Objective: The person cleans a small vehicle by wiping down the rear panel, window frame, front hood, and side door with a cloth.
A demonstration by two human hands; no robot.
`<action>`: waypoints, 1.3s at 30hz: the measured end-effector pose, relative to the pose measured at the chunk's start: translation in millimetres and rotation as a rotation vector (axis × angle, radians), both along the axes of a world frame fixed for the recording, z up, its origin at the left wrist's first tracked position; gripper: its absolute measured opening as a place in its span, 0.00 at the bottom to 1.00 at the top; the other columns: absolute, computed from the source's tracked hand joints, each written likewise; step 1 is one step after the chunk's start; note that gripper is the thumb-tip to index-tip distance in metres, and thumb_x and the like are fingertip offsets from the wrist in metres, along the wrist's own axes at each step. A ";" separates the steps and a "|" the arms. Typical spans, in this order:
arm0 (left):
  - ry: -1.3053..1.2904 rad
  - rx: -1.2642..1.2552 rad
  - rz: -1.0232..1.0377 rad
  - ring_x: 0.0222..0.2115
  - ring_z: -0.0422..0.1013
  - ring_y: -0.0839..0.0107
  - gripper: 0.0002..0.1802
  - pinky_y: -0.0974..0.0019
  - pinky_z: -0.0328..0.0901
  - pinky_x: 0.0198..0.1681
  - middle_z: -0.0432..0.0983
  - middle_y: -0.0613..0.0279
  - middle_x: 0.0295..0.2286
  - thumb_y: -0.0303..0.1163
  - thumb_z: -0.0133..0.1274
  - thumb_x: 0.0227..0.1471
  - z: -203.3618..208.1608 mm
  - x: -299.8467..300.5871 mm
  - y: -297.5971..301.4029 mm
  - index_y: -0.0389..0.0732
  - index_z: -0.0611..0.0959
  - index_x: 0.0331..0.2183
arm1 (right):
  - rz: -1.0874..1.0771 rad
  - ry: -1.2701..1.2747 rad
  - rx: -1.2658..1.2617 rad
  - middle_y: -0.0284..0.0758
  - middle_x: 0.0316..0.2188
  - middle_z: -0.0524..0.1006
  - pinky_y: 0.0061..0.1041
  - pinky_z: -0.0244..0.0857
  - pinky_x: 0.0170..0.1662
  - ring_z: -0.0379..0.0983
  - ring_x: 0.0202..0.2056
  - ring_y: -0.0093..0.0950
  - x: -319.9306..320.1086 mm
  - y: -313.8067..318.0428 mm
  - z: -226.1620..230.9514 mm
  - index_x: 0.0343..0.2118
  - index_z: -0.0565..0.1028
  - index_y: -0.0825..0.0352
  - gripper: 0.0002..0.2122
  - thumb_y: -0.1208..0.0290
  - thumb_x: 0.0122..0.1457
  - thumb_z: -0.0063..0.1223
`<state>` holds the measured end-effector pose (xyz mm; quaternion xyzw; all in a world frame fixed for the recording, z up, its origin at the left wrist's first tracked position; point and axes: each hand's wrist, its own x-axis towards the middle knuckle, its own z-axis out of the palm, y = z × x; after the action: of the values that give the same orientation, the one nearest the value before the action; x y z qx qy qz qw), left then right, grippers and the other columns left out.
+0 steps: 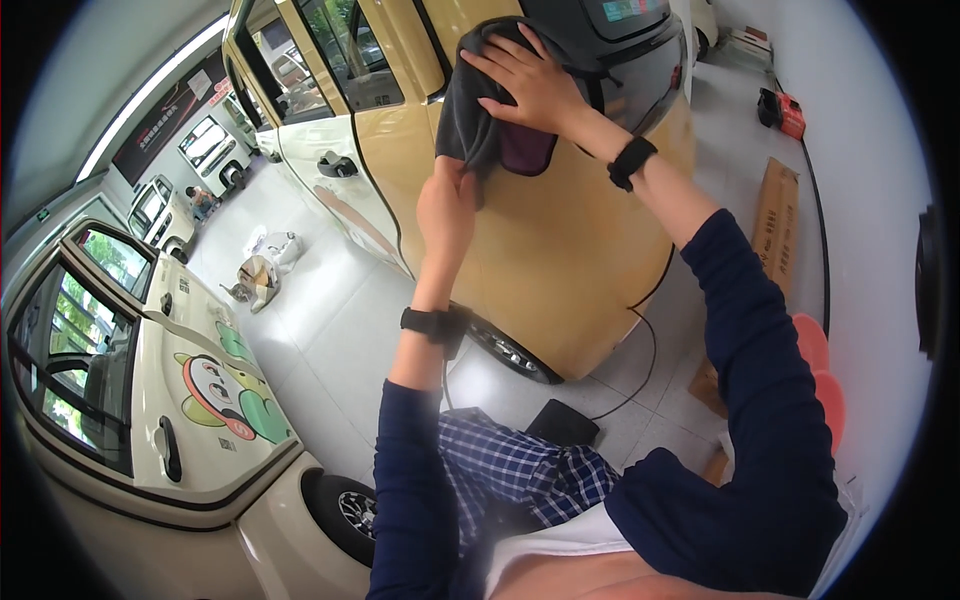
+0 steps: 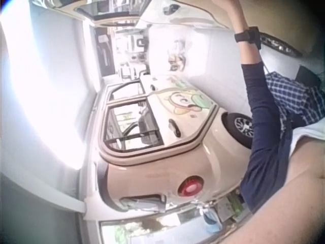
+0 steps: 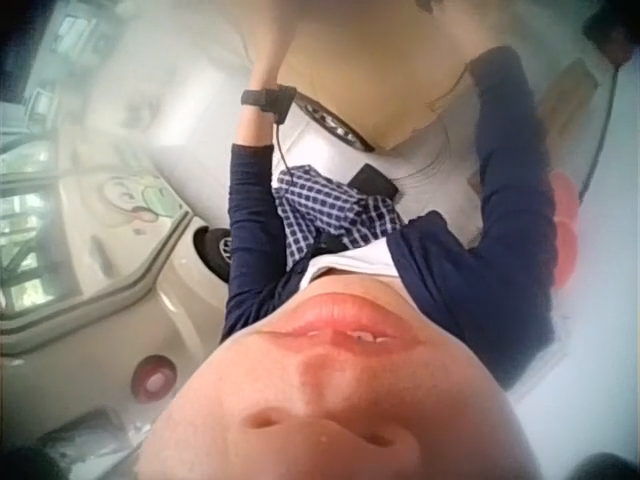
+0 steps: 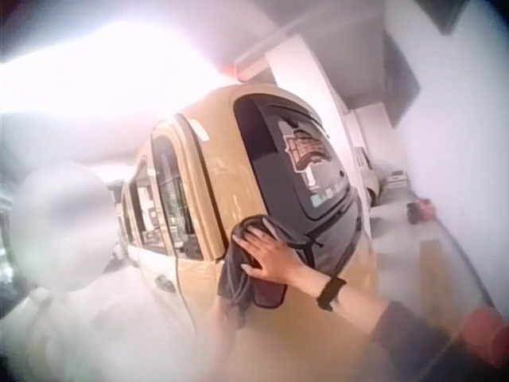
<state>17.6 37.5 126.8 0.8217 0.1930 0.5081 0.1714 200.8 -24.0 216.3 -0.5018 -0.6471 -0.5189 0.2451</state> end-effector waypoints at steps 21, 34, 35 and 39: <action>0.436 -0.384 -0.079 0.29 0.70 0.52 0.12 0.57 0.63 0.30 0.73 0.52 0.24 0.29 0.54 0.39 -196.8 -7.2 -24.2 0.40 0.70 0.30 | 0.005 0.261 -0.377 0.33 0.48 0.65 0.45 0.34 0.58 0.56 0.52 0.32 -12.8 -48.6 -246.6 0.55 0.59 0.52 0.26 0.59 0.51 0.47; 0.707 -0.419 -0.078 0.29 0.70 0.56 0.12 0.59 0.63 0.30 0.73 0.54 0.25 0.34 0.52 0.44 -269.4 -31.3 -68.3 0.40 0.71 0.32 | -0.029 0.400 -0.644 0.37 0.50 0.63 0.42 0.34 0.61 0.53 0.55 0.31 -50.3 -82.7 -298.8 0.56 0.56 0.58 0.29 0.64 0.49 0.49; 0.711 -0.421 -0.077 0.29 0.70 0.56 0.12 0.59 0.63 0.30 0.73 0.54 0.25 0.34 0.52 0.44 -261.9 -28.9 -70.6 0.40 0.71 0.32 | 0.000 0.403 -0.635 0.37 0.50 0.63 0.40 0.35 0.61 0.53 0.55 0.31 -50.6 -80.2 -294.0 0.55 0.57 0.60 0.29 0.66 0.48 0.50; 0.512 -0.414 -0.118 0.30 0.70 0.55 0.14 0.58 0.64 0.31 0.73 0.54 0.26 0.36 0.51 0.46 -222.9 -13.3 -82.8 0.39 0.71 0.33 | 0.113 0.451 -0.649 0.38 0.51 0.62 0.37 0.36 0.61 0.54 0.55 0.33 -49.3 -62.8 -287.5 0.54 0.59 0.64 0.28 0.71 0.46 0.51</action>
<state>4.3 -45.4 -96.1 0.8803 0.2809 0.2244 0.3096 151.5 -86.8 -71.2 -0.6182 -0.7340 -0.1499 0.2378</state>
